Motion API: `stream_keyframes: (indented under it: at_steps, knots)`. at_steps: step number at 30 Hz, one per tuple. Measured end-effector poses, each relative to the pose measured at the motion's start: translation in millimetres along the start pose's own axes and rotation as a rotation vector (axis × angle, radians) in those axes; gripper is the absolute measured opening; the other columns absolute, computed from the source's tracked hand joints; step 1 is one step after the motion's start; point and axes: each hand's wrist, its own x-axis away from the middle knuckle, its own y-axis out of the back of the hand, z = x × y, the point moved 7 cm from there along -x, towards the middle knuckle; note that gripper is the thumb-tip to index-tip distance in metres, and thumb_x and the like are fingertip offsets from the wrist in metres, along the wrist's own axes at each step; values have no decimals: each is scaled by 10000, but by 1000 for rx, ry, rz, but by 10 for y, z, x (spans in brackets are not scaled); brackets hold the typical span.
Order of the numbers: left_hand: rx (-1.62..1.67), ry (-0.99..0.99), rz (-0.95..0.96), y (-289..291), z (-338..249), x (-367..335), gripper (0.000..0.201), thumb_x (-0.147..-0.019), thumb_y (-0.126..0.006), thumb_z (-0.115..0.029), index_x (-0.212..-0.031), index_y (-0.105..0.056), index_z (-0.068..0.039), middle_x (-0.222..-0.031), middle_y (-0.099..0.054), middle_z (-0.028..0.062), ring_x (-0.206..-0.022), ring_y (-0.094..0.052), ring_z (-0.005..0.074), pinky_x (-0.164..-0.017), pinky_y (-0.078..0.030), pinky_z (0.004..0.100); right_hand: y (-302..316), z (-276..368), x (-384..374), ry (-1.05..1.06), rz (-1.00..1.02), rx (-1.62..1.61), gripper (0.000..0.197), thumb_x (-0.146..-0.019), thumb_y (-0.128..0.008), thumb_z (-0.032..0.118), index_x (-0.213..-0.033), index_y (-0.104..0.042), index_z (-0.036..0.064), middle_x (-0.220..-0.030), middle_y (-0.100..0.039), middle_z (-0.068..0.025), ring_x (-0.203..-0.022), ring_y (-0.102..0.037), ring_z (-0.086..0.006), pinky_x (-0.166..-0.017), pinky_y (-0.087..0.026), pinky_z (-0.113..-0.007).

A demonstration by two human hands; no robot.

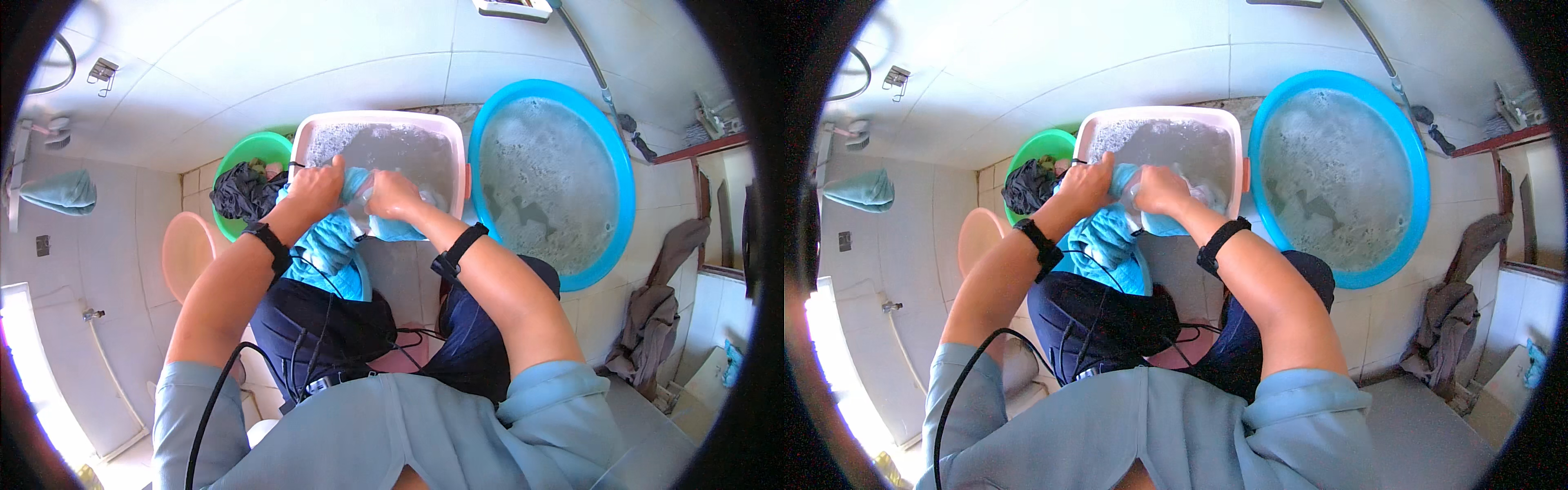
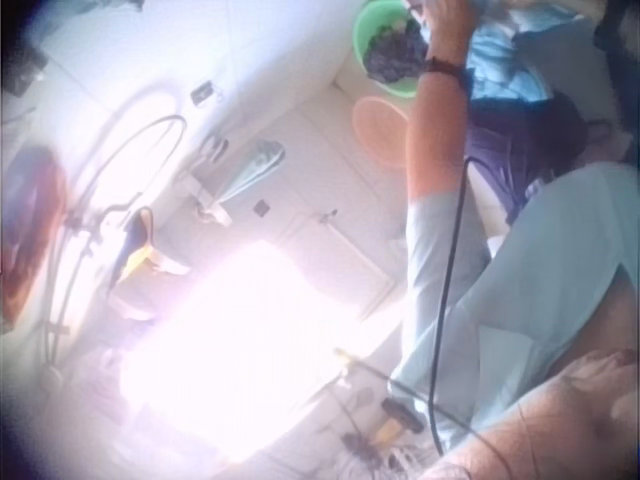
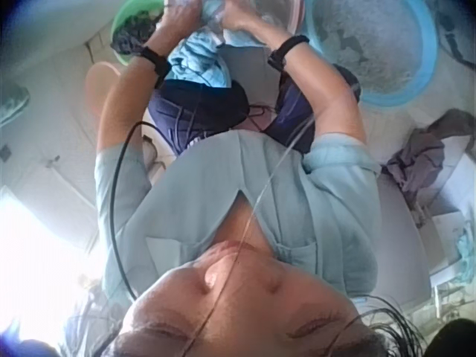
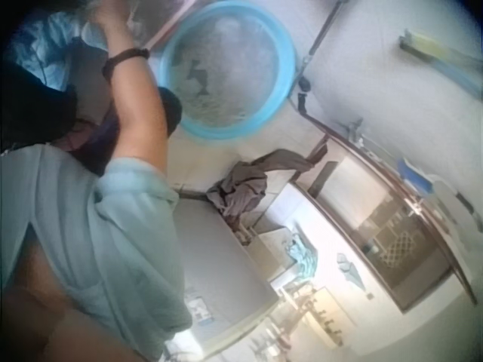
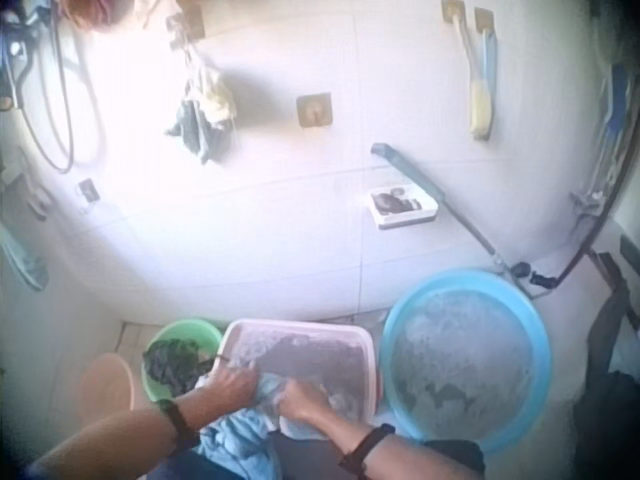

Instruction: The person hand-washes a blue shirt in a basin of soapy water, scrubs it by hand, wrings the fabric to remove excess water, and then moves the garment between different basins of water.

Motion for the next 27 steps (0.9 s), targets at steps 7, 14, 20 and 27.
stream_keyframes:
  at_steps: [7,14,20,27]
  knots:
    - [357,81,-172,292,-27,334,709,-725,-800,-235,-1283,-409,-39,-1108,-616,227,-1014,-628,387,-839,-507,489,298,11,-41,61,-136,-42,421,-695,-655,138,-1098,-627,17,-1044,-676,-241,-1030,-643,-400,-884,-515,-457]
    - [-119,-843,-160,-154,-726,507,333,-853,-614,-195,-1155,-576,-62,-1194,-600,127,-1203,-531,261,-1082,-384,442,695,-35,-63,9,-365,-146,410,-707,-674,134,-1099,-608,31,-1023,-685,-238,-991,-662,-395,-867,-523,-457]
    - [-283,-437,369,-855,205,477,571,-837,-649,-460,-1263,-611,-83,-1172,-652,155,-1278,-495,293,-1181,-239,437,767,396,143,31,-329,-18,423,-713,-650,105,-1125,-584,32,-973,-693,-217,-958,-675,-375,-837,-526,-463]
    - [-493,-459,1008,-612,417,1166,592,-942,-465,-585,-1083,-729,-74,-1077,-714,127,-1078,-647,264,-979,-471,402,232,441,63,285,-268,187,377,-734,-629,32,-1095,-565,121,-1010,-664,-112,-1046,-595,-345,-842,-432,-517]
